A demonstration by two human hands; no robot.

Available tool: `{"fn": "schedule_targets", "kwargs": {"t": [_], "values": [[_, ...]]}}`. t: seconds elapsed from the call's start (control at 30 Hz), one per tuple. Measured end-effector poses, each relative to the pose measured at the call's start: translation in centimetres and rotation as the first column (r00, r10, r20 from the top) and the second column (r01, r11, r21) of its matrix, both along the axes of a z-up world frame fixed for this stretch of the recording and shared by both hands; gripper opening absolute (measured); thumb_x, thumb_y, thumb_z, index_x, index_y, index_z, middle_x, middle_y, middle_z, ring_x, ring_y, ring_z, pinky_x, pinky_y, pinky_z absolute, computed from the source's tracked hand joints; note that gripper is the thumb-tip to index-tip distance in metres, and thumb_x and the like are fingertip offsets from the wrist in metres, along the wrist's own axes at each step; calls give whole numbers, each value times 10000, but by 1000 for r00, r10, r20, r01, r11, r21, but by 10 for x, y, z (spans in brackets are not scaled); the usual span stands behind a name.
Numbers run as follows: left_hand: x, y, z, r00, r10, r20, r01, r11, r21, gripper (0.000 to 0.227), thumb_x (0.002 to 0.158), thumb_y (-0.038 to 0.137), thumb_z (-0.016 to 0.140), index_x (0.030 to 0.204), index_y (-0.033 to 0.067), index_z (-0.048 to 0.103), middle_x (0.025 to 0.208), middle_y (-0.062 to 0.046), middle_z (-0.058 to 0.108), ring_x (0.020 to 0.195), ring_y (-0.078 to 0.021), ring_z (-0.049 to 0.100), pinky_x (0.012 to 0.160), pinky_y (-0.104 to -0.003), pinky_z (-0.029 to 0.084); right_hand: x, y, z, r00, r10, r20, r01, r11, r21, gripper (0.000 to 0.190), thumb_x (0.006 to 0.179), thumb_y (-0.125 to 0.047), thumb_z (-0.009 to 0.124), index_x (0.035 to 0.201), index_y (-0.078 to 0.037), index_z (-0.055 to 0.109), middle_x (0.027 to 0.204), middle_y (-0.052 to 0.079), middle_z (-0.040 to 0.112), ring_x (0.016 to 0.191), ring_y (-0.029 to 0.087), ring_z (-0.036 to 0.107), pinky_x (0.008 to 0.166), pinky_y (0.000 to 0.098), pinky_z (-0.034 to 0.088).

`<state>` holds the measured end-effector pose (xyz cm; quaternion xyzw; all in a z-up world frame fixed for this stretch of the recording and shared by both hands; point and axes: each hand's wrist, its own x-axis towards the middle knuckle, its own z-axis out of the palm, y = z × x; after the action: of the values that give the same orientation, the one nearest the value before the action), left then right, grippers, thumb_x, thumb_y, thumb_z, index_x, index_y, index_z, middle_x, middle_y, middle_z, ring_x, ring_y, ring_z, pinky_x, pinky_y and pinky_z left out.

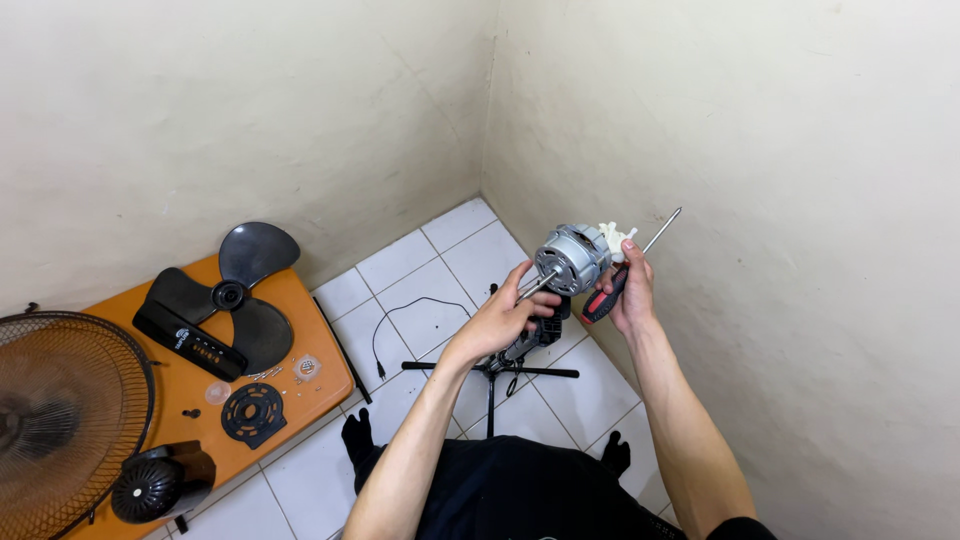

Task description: The person uses a screwdriver to remove a screw from the fan motor housing, then repeatedly attempts to fit a white plastic gear onto the motor shaft. The person rotates the motor and adjusts the gear multiple times but does not complete the assembly.

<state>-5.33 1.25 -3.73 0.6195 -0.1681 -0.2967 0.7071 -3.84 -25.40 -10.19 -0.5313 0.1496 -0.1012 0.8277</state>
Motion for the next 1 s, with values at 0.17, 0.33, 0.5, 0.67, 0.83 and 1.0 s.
{"fn": "schedule_targets", "kwargs": {"t": [0.17, 0.33, 0.5, 0.67, 0.83, 1.0], "values": [[-17, 3, 2, 987, 29, 161, -79, 946, 316, 712, 949, 149, 421, 1592, -13, 162, 1177, -133, 734, 982, -259, 713, 911, -333, 541, 1, 2, -4, 999, 38, 10, -38, 999, 20, 487, 926, -507, 687, 1106, -68, 577, 749, 23, 581, 499, 106, 493, 559, 309, 488], [-23, 0, 5, 953, 80, 291, -184, 918, 350, 707, 941, 152, 440, 1562, -83, 196, 1281, -208, 626, 1190, -329, 611, 1050, -386, 454, 3, -4, -7, 999, 44, -12, -44, 999, 31, 480, 930, -510, 697, 1079, -77, 554, 738, 21, 555, 502, 110, 500, 563, 319, 494], [-26, -5, 1, 926, 100, 364, -255, 877, 408, 682, 962, 189, 426, 1540, -118, 233, 1369, -254, 533, 1295, -379, 509, 1125, -401, 382, 2, -8, -7, 998, 57, -27, -56, 998, 41, 485, 920, -505, 703, 1082, -76, 544, 770, 25, 573, 490, 99, 482, 569, 312, 484], [-18, -4, -4, 919, 95, 384, -251, 891, 379, 632, 987, 203, 409, 1530, -95, 281, 1444, -251, 489, 1357, -373, 472, 1138, -406, 358, -7, -10, -1, 996, 87, 9, -88, 995, 57, 480, 921, -492, 710, 1110, -83, 545, 825, 17, 568, 492, 89, 470, 565, 304, 464], [-13, 1, -1, 886, 170, 432, -326, 891, 317, 636, 978, 182, 475, 1535, -67, 295, 1461, -266, 458, 1375, -395, 450, 1153, -419, 358, -22, -13, 5, 994, 96, 53, -97, 995, 10, 471, 941, -461, 714, 1139, -63, 556, 869, 23, 578, 505, 88, 469, 576, 303, 473], [-19, 1, 17, 605, 388, 696, -663, 729, 170, 712, 883, 84, 668, 1497, -47, 333, 1480, -317, 334, 1386, -484, 368, 1135, -529, 347, -46, -18, 5, 992, 73, 100, -62, 992, -107, 517, 931, -424, 706, 1249, -41, 563, 900, 29, 591, 492, 91, 447, 562, 307, 466]]}}
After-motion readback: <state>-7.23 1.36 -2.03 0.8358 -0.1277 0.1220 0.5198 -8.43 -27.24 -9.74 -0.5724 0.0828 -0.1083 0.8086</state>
